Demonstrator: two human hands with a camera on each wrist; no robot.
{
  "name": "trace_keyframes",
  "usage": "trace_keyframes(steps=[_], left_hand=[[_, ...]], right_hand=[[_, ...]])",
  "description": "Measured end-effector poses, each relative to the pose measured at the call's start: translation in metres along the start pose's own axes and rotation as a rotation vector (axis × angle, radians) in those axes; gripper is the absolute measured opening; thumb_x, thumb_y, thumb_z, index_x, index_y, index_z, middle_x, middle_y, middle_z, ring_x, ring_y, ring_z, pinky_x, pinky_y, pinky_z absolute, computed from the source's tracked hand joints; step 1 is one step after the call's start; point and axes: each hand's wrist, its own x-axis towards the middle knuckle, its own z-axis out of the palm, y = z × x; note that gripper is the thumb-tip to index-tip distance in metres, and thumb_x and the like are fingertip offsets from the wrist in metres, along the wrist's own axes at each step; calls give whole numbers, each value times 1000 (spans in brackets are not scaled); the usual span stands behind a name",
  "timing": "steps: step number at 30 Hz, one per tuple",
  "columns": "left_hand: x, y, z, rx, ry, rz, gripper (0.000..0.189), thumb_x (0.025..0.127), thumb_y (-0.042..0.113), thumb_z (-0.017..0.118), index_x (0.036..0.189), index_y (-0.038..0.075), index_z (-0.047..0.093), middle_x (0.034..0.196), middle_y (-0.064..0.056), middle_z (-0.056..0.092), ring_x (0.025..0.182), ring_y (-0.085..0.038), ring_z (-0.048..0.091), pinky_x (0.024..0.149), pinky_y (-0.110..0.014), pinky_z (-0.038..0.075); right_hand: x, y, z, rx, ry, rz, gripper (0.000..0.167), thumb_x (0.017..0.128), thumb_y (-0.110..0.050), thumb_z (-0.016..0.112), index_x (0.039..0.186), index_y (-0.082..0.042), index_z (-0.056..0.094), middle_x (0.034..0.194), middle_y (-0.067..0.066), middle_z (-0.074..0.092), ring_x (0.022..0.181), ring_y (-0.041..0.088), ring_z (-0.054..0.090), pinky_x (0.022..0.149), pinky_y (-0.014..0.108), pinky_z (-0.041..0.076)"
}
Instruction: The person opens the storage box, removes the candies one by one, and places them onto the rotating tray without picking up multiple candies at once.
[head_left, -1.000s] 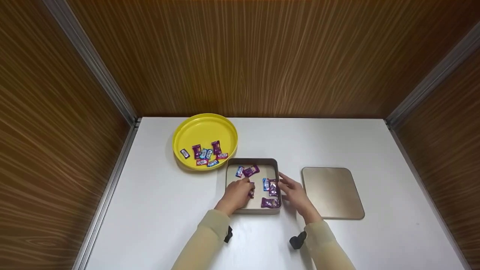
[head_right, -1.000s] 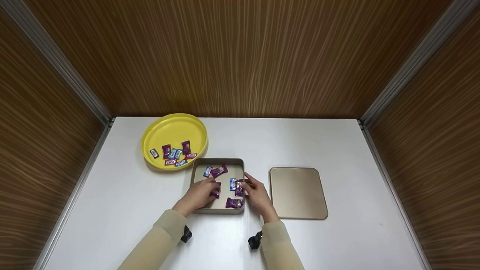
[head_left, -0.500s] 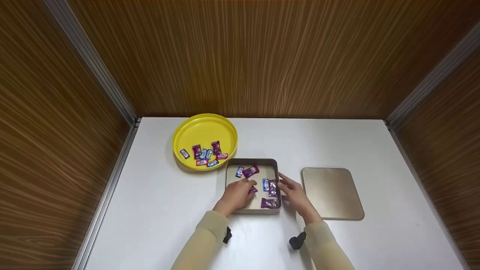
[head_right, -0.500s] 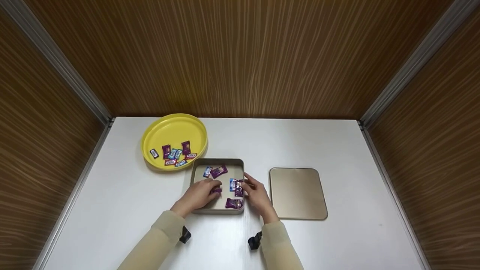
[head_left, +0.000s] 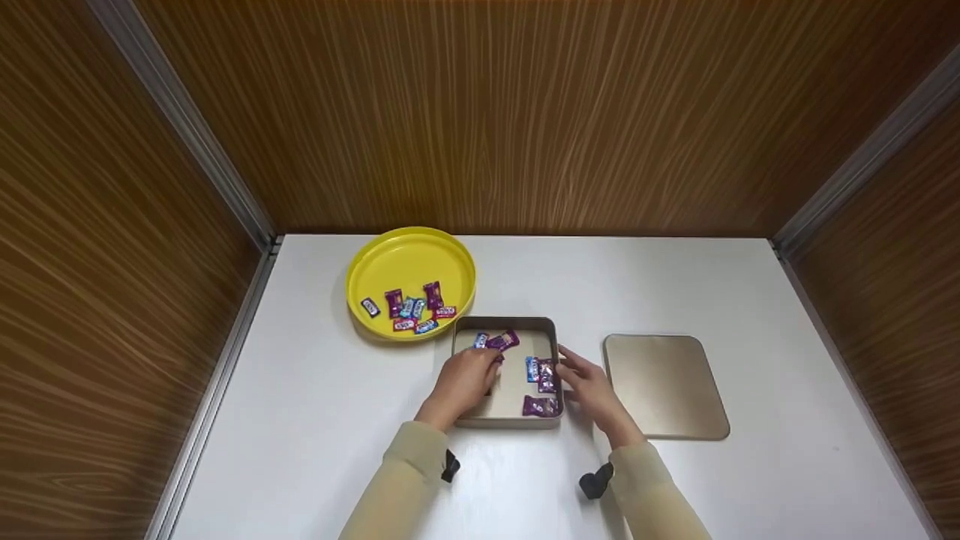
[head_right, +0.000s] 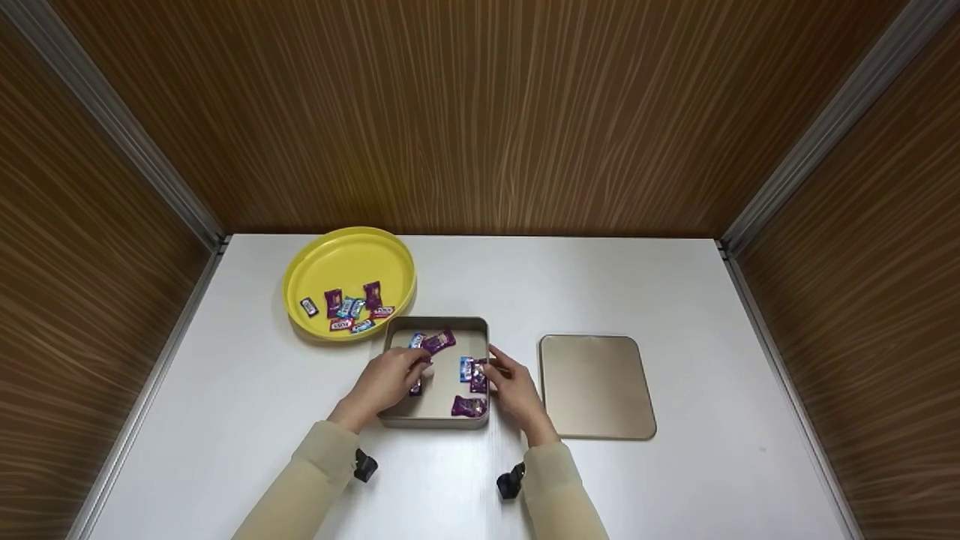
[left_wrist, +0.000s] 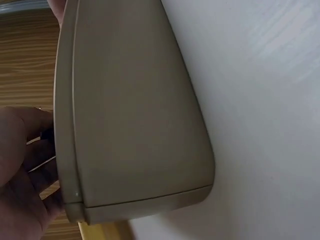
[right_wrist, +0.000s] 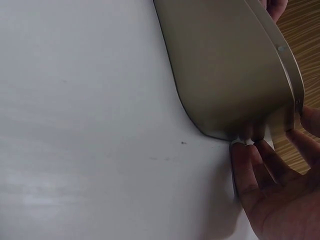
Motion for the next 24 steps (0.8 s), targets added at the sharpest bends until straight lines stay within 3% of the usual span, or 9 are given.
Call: trace_keyframes(steps=[6,12,20,24], left_hand=[[-2,-4,-17,-110,39,-80,17,97,15,62,109,6,69,97,-7,70,88,-21,66,81,-37,54],[-5,-11,-33,-224,110,-106,19,95,8,63,112,3,66,102,-8,68,92,-21,65,81,-35,55],[-7,-31,-45,-293,308,-117,16,93,5,64,108,1,66,106,-10,62,99,-24,63,87,-32,54],[-8,-43,-48,-360,370,-151,18,91,3,65,108,-2,66,102,-12,62,92,-23,64,79,-31,55]], right_hand=[[1,1,0,4,-2,-9,51,100,-12,54,149,-7,40,141,28,45,125,45,49,94,50,49],[0,0,-1,-11,-13,-9,50,102,-13,52,150,-8,39,141,27,47,125,42,50,93,48,50],[1,-1,-1,-19,-4,-3,50,102,-13,52,149,-7,39,140,27,47,124,42,51,94,48,50],[-5,-9,-1,-15,-21,-4,50,102,-12,52,149,-4,38,141,30,45,125,43,49,95,49,49]])
